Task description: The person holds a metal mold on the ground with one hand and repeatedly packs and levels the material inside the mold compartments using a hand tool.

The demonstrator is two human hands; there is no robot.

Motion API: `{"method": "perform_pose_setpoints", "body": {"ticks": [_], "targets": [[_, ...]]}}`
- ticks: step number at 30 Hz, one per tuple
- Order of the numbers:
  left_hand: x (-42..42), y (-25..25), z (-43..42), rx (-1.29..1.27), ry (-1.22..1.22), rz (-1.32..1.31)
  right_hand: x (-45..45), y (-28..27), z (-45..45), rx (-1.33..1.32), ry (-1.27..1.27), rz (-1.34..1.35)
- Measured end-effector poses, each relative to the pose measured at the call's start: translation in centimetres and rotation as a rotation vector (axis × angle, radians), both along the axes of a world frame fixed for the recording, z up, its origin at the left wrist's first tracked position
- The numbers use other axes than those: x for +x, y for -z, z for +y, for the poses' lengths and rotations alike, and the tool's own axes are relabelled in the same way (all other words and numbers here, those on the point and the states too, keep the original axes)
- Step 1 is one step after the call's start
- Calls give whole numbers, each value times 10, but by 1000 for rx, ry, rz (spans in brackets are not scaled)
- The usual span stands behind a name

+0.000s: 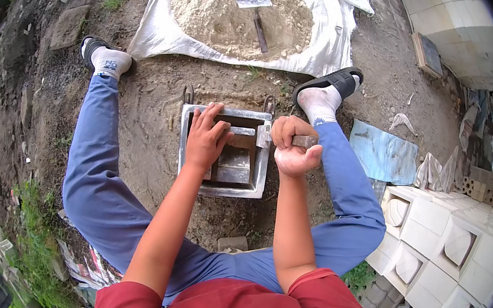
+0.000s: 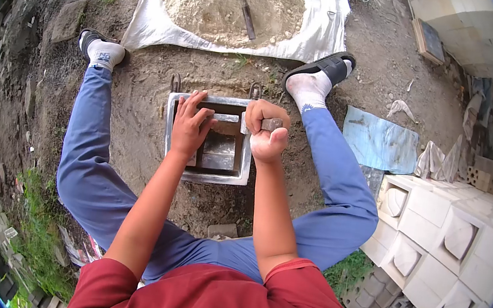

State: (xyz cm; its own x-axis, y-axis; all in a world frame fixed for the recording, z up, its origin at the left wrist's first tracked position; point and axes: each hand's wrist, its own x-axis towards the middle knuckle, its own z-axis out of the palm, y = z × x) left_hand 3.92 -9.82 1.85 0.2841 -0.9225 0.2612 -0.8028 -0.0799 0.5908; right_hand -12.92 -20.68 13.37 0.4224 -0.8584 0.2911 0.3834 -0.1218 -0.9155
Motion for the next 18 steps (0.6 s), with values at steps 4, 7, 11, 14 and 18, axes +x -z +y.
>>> {"method": "perform_pose_setpoints", "body": {"ticks": [4, 7, 11, 14, 18], "targets": [[4, 0, -2, -16, 17, 38, 5, 6, 2, -7, 34, 18], [5, 0, -2, -15, 19, 52, 7, 8, 3, 3, 28, 16], [6, -1, -3, 12, 18, 71, 9, 6, 4, -3, 45, 6], [6, 1, -2, 30, 20, 63, 10, 15, 8, -23, 71, 12], [4, -1, -4, 25, 23, 13, 13, 71, 6, -53, 97, 79]]}}
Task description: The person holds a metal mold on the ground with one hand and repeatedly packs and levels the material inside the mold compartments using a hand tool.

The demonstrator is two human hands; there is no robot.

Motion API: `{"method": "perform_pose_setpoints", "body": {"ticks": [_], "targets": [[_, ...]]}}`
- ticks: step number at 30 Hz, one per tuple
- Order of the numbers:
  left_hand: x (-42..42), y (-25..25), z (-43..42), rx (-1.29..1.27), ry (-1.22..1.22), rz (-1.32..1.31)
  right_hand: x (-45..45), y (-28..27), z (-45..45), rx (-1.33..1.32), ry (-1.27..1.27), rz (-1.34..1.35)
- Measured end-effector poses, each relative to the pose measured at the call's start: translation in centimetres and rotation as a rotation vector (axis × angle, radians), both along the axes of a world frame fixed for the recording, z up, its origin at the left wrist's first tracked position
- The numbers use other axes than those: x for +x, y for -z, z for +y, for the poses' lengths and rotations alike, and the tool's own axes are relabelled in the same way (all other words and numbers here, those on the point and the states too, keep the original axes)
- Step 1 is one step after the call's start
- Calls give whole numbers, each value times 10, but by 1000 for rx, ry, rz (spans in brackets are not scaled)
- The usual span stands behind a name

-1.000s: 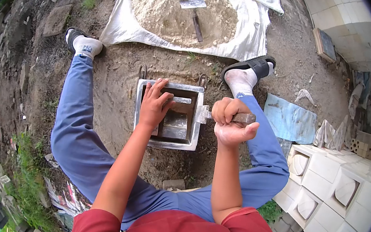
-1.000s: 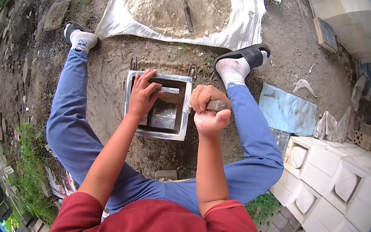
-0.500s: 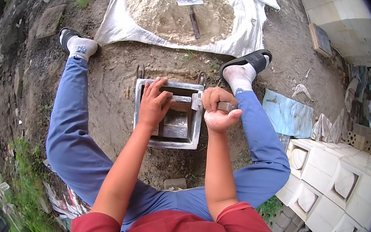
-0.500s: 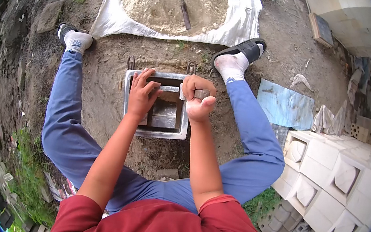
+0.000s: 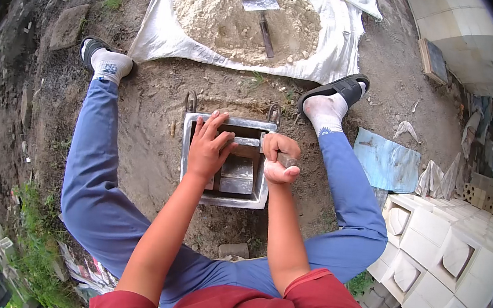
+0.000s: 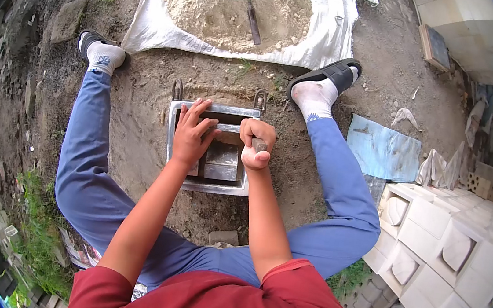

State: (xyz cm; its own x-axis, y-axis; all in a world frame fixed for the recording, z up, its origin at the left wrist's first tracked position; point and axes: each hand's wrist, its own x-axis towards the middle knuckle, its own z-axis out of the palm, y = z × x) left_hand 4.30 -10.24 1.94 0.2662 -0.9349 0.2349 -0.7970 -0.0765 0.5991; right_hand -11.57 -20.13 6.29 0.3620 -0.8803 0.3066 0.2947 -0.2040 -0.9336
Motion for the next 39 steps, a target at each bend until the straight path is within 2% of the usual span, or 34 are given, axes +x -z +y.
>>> {"method": "perform_pose_setpoints", "body": {"ticks": [5, 8, 11, 12, 14, 16, 21, 23, 25, 26, 31, 34, 37, 39], "targets": [[1, -1, -3, -10, 6, 42, 3, -18, -5, 84, 24, 43], [0, 2, 3, 5, -4, 48, 1, -55, -8, 98, 4, -40], [2, -2, -2, -2, -2, 29, -2, -28, -2, 37, -28, 12], [1, -2, -1, 2, 3, 20, -1, 12, 2, 21, 3, -23], [0, 2, 2, -12, 5, 17, 3, 7, -7, 47, 3, -7], [-3, 1, 8, 7, 7, 29, 4, -5, -8, 115, 23, 36], [0, 1, 2, -1, -5, 15, 4, -62, -13, 62, -38, 58], [0, 0, 1, -3, -7, 20, 3, -47, -12, 16, -68, 11], [0, 2, 2, -14, 2, 16, 1, 14, -11, -60, -52, 96], [-1, 3, 3, -14, -3, 6, -1, 16, -13, -101, -51, 167], [0, 3, 2, -8, 3, 8, 0, -12, -26, 10, -102, 179], [1, 3, 3, -20, -3, 6, -4, -60, -23, 85, -180, -33], [-1, 2, 2, -29, -14, 8, -7, -41, -16, 54, -176, 14], [-2, 1, 3, -32, -14, 7, -10, 25, -8, -33, -83, 71]]}}
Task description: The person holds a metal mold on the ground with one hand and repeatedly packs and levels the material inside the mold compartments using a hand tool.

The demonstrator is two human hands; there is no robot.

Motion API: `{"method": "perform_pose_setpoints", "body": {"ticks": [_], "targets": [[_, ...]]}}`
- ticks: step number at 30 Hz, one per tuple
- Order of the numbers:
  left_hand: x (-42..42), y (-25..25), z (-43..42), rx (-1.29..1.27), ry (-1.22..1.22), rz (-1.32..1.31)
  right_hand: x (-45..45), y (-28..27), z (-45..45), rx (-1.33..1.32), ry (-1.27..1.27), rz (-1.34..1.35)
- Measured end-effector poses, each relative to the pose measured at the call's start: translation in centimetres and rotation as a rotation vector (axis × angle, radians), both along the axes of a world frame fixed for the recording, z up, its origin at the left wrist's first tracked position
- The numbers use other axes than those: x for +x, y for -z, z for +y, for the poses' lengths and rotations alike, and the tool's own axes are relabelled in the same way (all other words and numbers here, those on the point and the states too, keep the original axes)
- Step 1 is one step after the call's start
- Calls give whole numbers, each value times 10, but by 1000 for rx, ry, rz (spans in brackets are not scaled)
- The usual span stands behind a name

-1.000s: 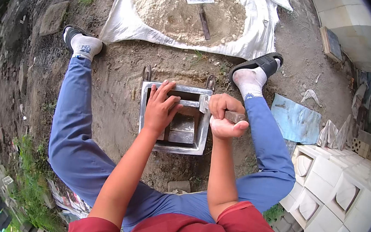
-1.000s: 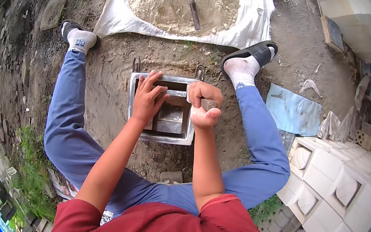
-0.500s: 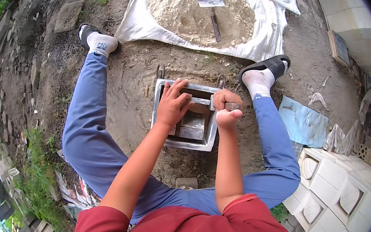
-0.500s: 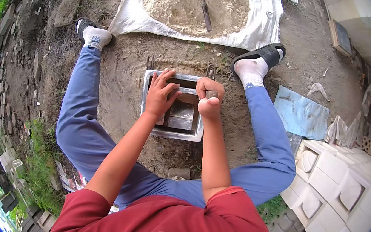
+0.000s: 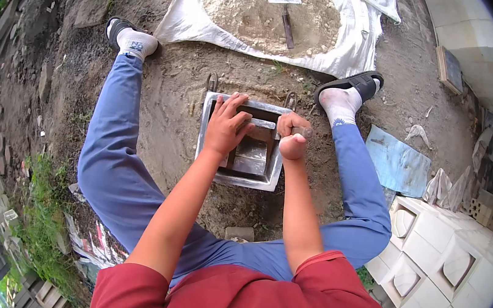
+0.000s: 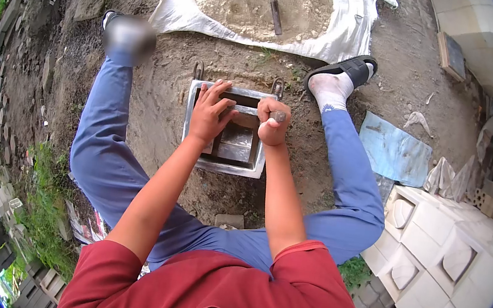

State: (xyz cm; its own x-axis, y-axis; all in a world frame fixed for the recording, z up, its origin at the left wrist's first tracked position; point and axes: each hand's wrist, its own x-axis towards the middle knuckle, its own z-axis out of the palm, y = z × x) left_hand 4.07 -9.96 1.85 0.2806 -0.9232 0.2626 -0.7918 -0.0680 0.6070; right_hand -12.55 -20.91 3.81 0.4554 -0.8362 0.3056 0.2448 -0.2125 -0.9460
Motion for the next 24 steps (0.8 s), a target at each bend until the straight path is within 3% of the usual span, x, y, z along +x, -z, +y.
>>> {"method": "perform_pose_setpoints", "body": {"ticks": [6, 10, 12, 14, 17, 19, 24], "targets": [[0, -2, -1, 15, -1, -34, 4, -19, -14, 121, -50, -5], [0, -2, 2, 12, -14, -28, 5, -82, -13, -2, -73, -67], [1, -3, 2, 4, -7, -36, 3, -79, -11, -31, -107, -81], [-1, -5, 0, 6, -9, -38, 2, -15, -6, -77, -47, 8], [1, -6, -3, 0, -17, -47, 6, 2, -17, -65, -67, -24], [0, -6, 1, 14, -13, -32, 2, -3, -17, 30, -117, -1], [0, -4, 2, 1, -19, -25, 0, -45, -18, -11, -282, 48]]}}
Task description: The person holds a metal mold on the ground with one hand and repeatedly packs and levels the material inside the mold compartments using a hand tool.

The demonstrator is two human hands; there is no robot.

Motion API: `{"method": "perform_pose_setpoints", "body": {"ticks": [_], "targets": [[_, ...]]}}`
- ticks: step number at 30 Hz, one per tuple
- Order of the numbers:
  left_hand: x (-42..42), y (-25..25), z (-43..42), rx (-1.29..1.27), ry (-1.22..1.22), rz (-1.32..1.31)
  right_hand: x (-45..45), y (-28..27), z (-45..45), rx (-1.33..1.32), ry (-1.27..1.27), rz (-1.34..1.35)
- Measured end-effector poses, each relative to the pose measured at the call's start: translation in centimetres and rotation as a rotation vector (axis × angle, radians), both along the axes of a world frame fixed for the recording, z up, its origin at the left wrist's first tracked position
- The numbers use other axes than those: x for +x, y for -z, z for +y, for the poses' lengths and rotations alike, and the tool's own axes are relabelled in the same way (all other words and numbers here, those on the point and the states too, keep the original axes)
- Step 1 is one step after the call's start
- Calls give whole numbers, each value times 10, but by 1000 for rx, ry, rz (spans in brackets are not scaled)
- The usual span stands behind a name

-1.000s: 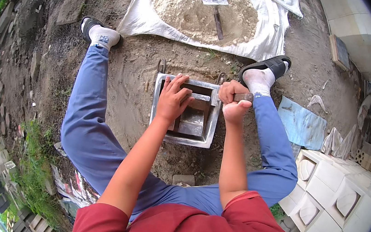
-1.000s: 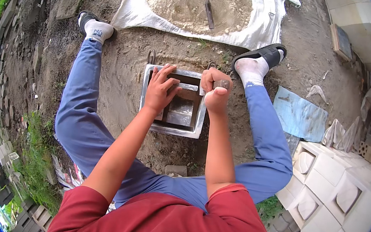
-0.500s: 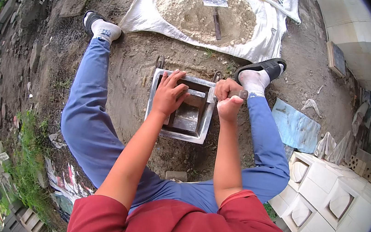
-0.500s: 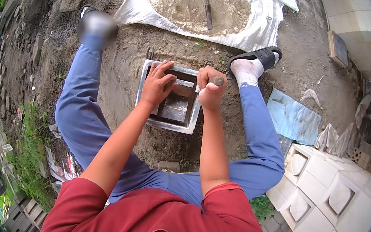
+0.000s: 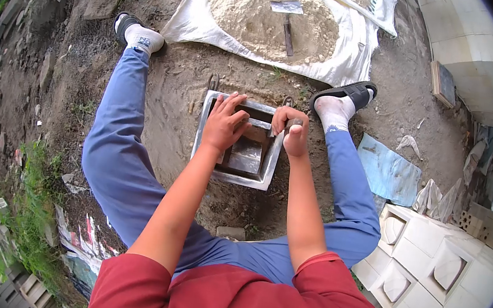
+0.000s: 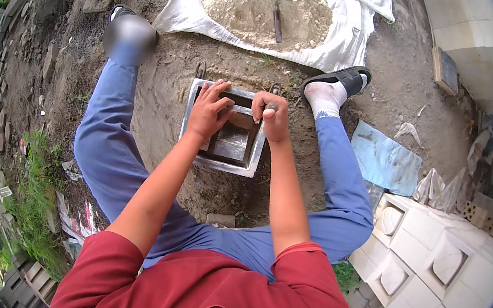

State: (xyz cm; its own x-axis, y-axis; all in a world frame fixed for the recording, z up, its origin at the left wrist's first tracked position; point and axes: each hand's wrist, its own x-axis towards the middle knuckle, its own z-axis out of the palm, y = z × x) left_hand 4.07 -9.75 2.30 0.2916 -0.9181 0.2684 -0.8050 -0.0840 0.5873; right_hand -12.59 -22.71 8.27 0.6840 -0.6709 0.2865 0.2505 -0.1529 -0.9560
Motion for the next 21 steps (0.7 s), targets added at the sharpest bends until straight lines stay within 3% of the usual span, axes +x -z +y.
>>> {"method": "perform_pose_setpoints", "body": {"ticks": [2, 4, 7, 10, 11, 19, 21], "targets": [[0, 0, 1, -13, 3, -13, 1, -18, 8, 86, -91, 80], [1, 1, 2, -23, -6, 1, 4, -12, 2, 11, -150, 121], [1, 4, 2, -23, -6, -17, 13, -20, 1, 76, -97, 118], [3, 6, 4, -50, -9, 18, 12, -55, -6, 111, -212, 25], [3, 5, 5, -41, -5, 12, 9, -69, -5, 57, -191, 148], [4, 9, 3, -41, 7, 8, 7, -109, 6, 69, -153, 66], [3, 8, 3, -38, 4, 14, 6, -97, 9, 63, -139, 80]]}}
